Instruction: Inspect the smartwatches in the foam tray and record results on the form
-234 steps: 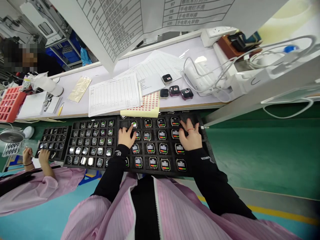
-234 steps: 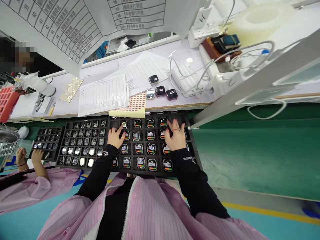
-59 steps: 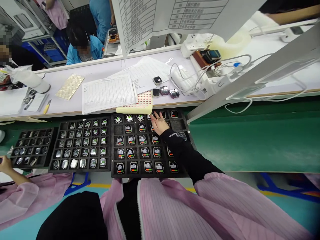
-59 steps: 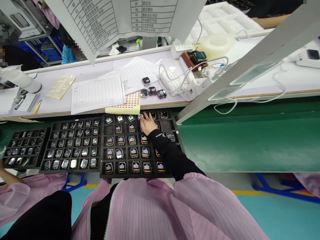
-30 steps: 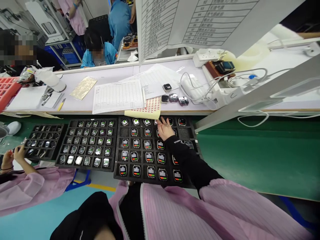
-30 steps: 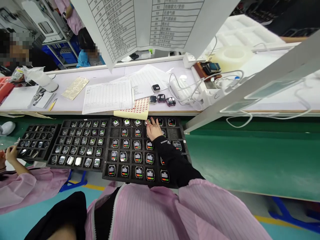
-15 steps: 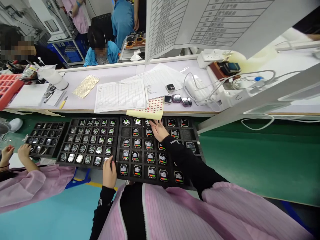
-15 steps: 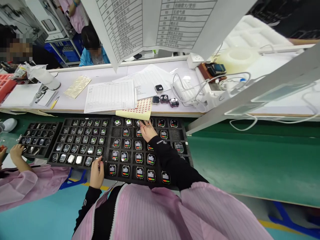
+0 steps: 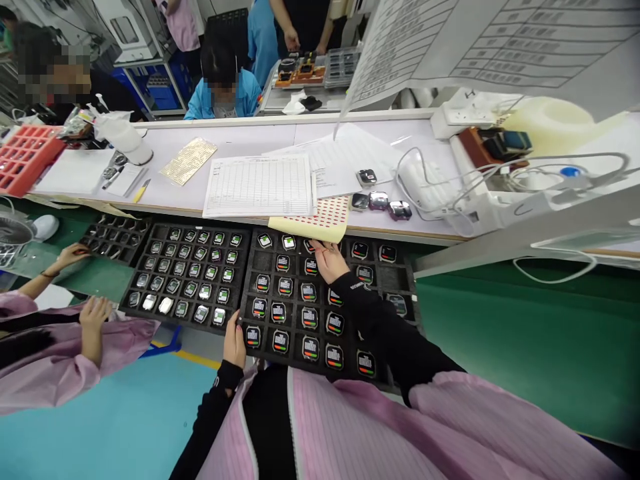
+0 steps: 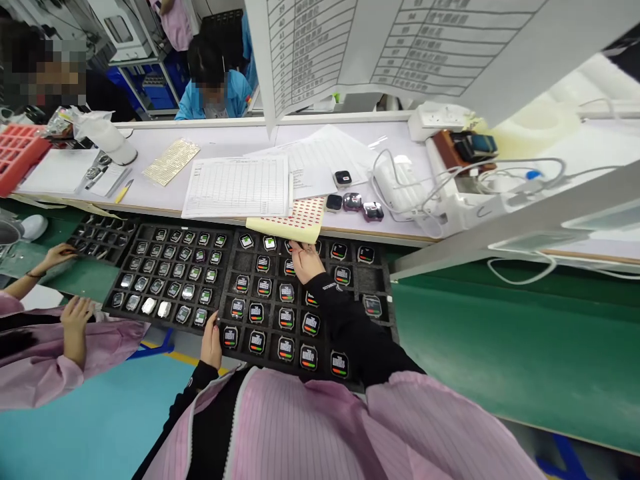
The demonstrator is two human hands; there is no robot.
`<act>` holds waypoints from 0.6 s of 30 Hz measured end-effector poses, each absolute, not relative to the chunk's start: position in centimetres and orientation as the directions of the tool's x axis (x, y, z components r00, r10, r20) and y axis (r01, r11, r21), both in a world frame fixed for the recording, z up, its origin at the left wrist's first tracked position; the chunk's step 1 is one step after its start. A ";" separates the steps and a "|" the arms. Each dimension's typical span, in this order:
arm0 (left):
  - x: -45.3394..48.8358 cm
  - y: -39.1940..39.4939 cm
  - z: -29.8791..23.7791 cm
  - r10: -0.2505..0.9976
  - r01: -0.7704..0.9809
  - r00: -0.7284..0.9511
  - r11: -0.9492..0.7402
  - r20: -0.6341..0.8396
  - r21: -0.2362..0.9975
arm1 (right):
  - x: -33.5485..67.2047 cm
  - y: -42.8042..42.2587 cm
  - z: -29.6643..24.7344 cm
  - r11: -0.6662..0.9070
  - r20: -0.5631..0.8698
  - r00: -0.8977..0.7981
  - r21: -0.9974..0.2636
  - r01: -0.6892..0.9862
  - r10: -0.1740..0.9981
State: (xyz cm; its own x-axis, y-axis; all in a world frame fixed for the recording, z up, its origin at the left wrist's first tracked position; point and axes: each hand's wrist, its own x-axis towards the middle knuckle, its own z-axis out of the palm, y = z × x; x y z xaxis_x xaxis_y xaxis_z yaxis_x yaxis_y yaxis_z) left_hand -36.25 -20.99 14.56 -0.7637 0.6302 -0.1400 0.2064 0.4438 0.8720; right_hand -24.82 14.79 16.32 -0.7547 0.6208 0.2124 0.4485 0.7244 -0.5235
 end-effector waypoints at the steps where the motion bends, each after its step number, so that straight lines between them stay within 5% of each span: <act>1: -36.2 -21.0 14.5 0.628 0.203 -0.765 0.444 -0.142 0.873 | -25.2 14.6 16.4 0.733 0.218 -0.765 -0.526 0.431 0.606; 18: -35.7 -20.9 15.3 0.623 0.153 -0.753 0.480 -0.213 0.864 | -29.8 12.1 15.7 0.801 0.148 -0.873 -0.490 0.344 0.465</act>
State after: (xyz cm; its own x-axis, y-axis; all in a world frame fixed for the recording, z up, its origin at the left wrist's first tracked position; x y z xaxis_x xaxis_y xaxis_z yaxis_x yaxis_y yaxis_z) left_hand -35.73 -20.93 15.30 -0.7525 0.6232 -0.2128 0.1534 0.4802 0.8637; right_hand -29.82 12.06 15.73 -0.8729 0.4651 0.1476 0.3440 0.8012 -0.4896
